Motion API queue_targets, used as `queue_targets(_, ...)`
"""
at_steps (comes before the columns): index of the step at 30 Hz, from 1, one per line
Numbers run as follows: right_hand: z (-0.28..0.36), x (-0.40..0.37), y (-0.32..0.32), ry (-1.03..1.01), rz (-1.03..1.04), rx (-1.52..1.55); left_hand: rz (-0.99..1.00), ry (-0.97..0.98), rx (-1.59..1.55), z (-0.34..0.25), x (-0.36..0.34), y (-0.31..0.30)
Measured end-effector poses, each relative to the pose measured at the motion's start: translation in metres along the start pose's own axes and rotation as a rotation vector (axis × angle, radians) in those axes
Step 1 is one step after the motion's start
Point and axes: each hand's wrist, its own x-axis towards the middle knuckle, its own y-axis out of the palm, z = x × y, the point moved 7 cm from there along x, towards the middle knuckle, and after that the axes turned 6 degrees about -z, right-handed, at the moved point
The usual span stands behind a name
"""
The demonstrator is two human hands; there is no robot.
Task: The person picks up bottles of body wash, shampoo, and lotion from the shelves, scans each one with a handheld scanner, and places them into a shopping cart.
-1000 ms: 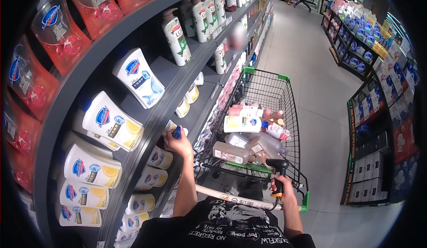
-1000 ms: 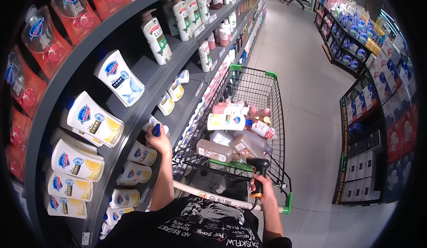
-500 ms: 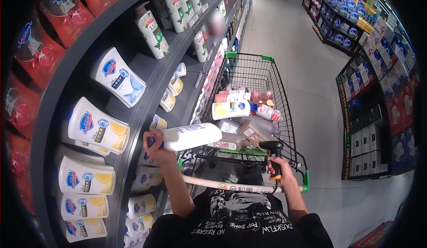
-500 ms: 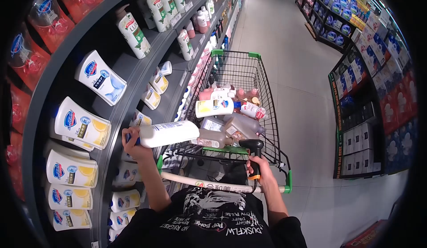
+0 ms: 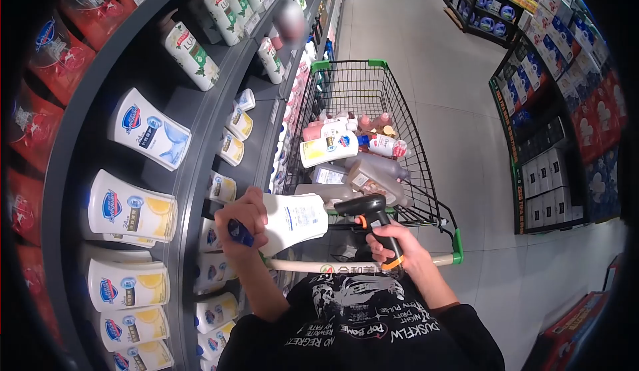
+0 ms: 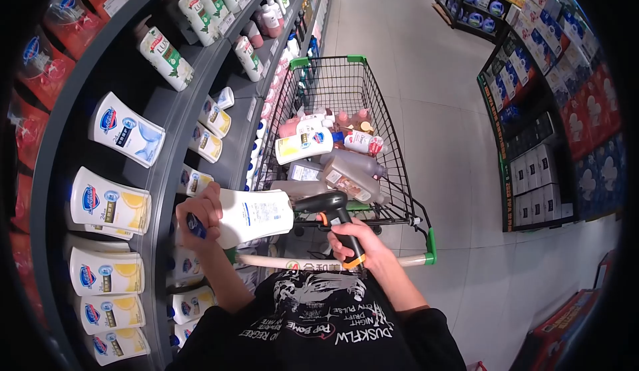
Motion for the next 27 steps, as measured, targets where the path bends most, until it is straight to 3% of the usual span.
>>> queue_targets(2, -0.011, 0.006, 0.006, 0.050, 0.100, -0.070, -0.026, 0.012, 0.017, 0.001, -0.002, 0.001)
queue_targets(6, -0.004, 0.010, 0.004, -0.013, 0.157, 0.095, -0.081, 0.061, 0.086, -0.001, 0.000, -0.001)
queue_targets(10, 0.025, 0.007, -0.049, -0.260, -0.053, 0.199, -0.137, 0.048, 0.170, 0.010, 0.003, -0.003)
queue_targets(12, 0.030, 0.006, -0.093, -0.343, -0.172, 0.223, -0.219, -0.192, 0.329, 0.033, 0.005, -0.007)
queue_targets(14, 0.030, 0.000, -0.115, -0.339, -0.294, 0.308, -0.181, -0.262, 0.400, 0.058, 0.013, -0.001)
queue_targets(16, 0.034, -0.004, -0.118, -0.424, -0.334, 0.187, -0.076, -0.374, 0.583, 0.094, 0.016, -0.001)
queue_targets(20, 0.031, 0.002, -0.101, -0.388, -0.330, 0.070, 0.278, -0.287, 0.915, 0.171, 0.025, 0.028)
queue_targets(24, 0.030, 0.004, -0.098, -0.355, -0.321, 0.060, 0.684, -0.650, 1.077, 0.258, 0.002, 0.068)
queue_targets(27, 0.031, 0.003, -0.113, -0.394, -0.358, 0.052, 0.713, -0.711, 1.121, 0.322, -0.026, 0.073)
